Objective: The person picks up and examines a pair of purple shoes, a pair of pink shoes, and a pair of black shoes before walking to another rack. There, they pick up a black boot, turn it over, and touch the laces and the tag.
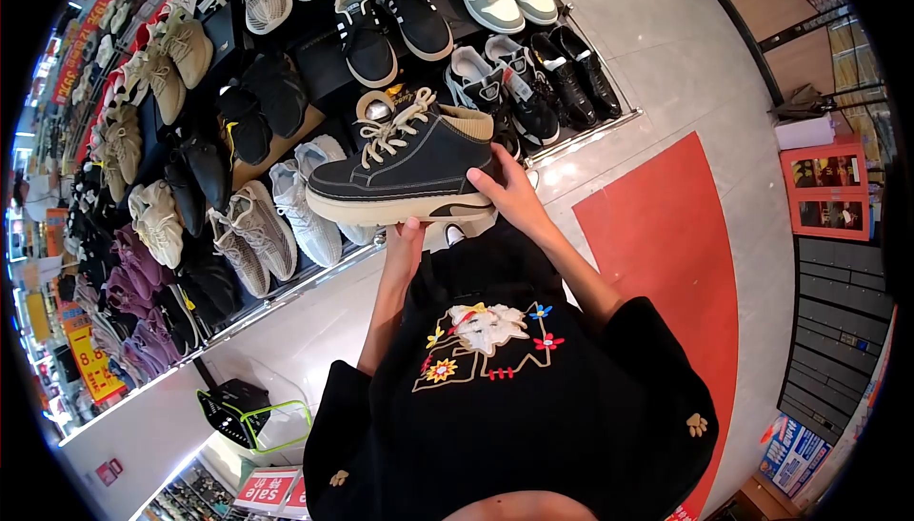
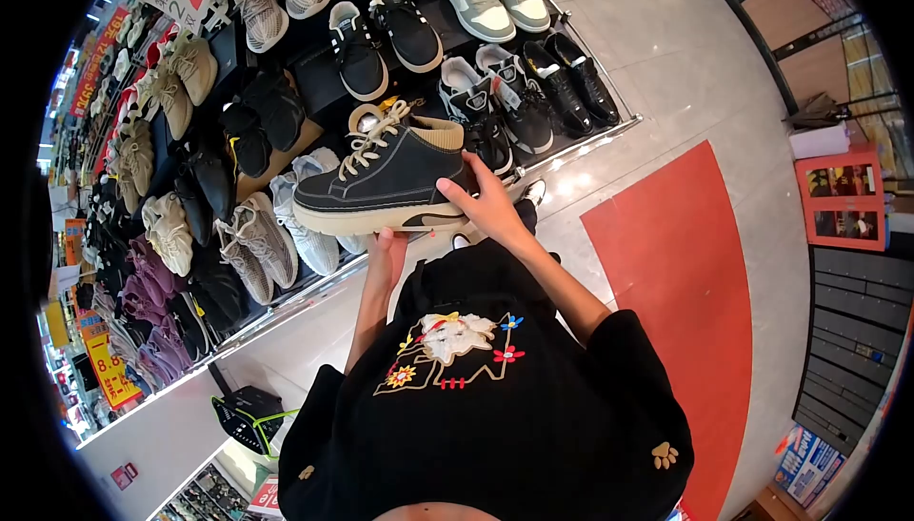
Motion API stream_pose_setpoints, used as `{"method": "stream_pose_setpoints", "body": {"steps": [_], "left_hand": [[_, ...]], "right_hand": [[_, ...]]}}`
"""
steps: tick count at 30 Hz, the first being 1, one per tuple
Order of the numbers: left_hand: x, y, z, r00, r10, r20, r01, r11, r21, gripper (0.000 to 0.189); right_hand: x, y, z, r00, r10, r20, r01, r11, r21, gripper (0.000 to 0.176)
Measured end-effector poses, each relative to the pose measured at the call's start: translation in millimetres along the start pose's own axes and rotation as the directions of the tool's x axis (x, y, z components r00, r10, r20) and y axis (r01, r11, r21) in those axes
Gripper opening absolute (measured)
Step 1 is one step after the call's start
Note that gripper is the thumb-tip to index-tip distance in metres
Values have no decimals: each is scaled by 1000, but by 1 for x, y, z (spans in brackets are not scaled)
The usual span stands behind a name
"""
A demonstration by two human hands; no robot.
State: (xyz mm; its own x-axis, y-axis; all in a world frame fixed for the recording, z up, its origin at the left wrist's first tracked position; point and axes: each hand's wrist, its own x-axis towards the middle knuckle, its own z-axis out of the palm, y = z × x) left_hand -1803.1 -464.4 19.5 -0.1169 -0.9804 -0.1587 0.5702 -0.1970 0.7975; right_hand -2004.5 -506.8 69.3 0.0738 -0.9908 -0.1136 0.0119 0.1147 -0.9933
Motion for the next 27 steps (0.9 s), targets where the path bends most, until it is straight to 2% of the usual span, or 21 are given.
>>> {"method": "stream_pose_setpoints", "body": {"steps": [3,4,7,13,15,19,21,22,25,27], "left_hand": [[-3,4,-6,999,-37,-13,37,998,59,92],[-6,2,-10,999,-39,-20,40,997,65,92],[-7,-3,-13,1000,13,-1,-13,995,103,92],[-7,-2,-17,1000,-10,-6,11,995,102,89],[-8,1,-20,1000,-14,-9,15,990,143,73],[-10,2,-30,997,-80,-21,82,965,249,63],[-5,6,-25,990,-130,51,111,955,276,54],[-4,8,-22,990,-136,35,117,938,327,49],[-2,2,-29,987,-148,63,111,911,397,44],[-2,-3,-32,988,-142,58,110,920,376,41]], "right_hand": [[-1,3,1,1000,4,11,-4,996,88,70],[-4,0,-3,997,44,61,-52,990,131,71],[-9,0,-4,1000,30,-1,-29,996,86,70],[-4,-2,-9,998,19,61,-24,996,82,65],[0,-7,-8,997,13,79,-20,996,85,64],[7,-10,-5,995,-41,87,29,990,135,64],[12,-4,-9,995,-54,86,40,987,157,64],[14,0,-12,992,-66,105,52,989,138,63],[12,-5,-14,991,-66,116,52,992,116,62],[9,1,-18,990,-52,133,32,988,151,62]]}}
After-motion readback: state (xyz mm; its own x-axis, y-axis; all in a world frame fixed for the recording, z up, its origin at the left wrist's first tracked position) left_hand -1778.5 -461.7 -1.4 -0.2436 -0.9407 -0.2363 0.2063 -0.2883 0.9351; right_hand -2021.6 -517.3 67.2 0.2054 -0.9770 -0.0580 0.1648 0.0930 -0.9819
